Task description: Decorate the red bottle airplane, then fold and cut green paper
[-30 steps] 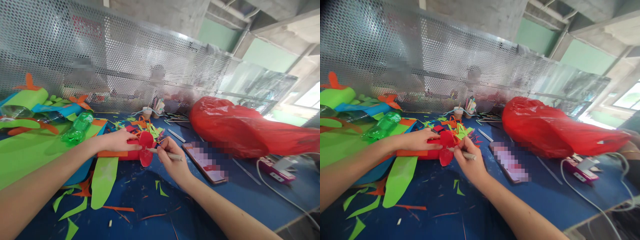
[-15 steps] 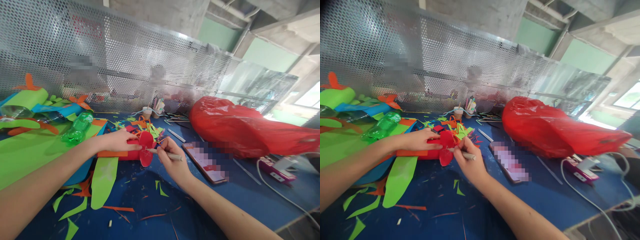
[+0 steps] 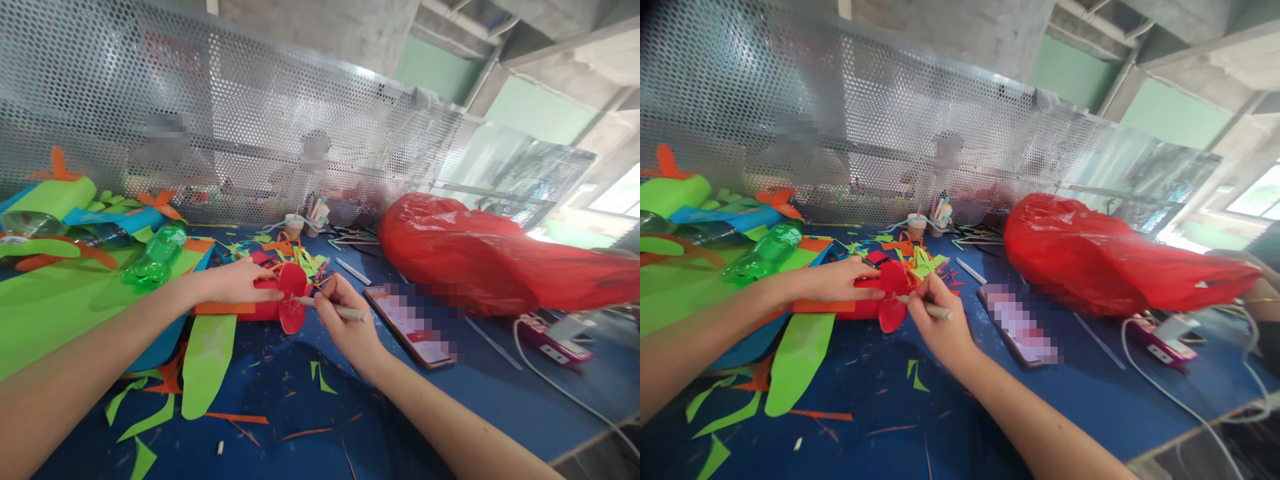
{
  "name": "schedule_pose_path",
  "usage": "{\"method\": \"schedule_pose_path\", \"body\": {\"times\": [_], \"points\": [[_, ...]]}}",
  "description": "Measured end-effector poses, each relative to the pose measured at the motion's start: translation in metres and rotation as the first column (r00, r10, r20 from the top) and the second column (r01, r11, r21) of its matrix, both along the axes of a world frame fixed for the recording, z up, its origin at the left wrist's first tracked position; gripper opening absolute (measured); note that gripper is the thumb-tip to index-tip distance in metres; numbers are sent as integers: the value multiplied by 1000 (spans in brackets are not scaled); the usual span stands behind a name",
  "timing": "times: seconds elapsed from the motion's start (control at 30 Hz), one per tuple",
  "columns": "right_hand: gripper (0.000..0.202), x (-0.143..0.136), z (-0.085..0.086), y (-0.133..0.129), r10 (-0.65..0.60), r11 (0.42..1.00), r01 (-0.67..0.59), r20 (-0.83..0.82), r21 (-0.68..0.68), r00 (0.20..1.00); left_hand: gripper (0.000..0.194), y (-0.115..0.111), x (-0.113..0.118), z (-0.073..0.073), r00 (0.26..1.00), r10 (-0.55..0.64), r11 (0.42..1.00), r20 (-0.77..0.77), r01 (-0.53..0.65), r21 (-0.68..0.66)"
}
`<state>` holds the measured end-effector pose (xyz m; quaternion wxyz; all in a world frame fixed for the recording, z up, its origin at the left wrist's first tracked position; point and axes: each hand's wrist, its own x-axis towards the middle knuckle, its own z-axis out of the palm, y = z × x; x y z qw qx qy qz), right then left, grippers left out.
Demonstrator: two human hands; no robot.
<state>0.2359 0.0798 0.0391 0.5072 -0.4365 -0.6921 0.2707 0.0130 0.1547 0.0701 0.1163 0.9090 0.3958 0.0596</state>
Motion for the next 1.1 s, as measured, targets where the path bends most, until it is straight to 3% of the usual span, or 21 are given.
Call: {"method": "schedule_pose_path", "body": {"times": [1.1], "points": [[20, -1, 1, 0, 39, 999, -39, -9, -5, 999, 58, 0, -1, -1, 1000, -10, 1000, 28, 10, -11]]}}
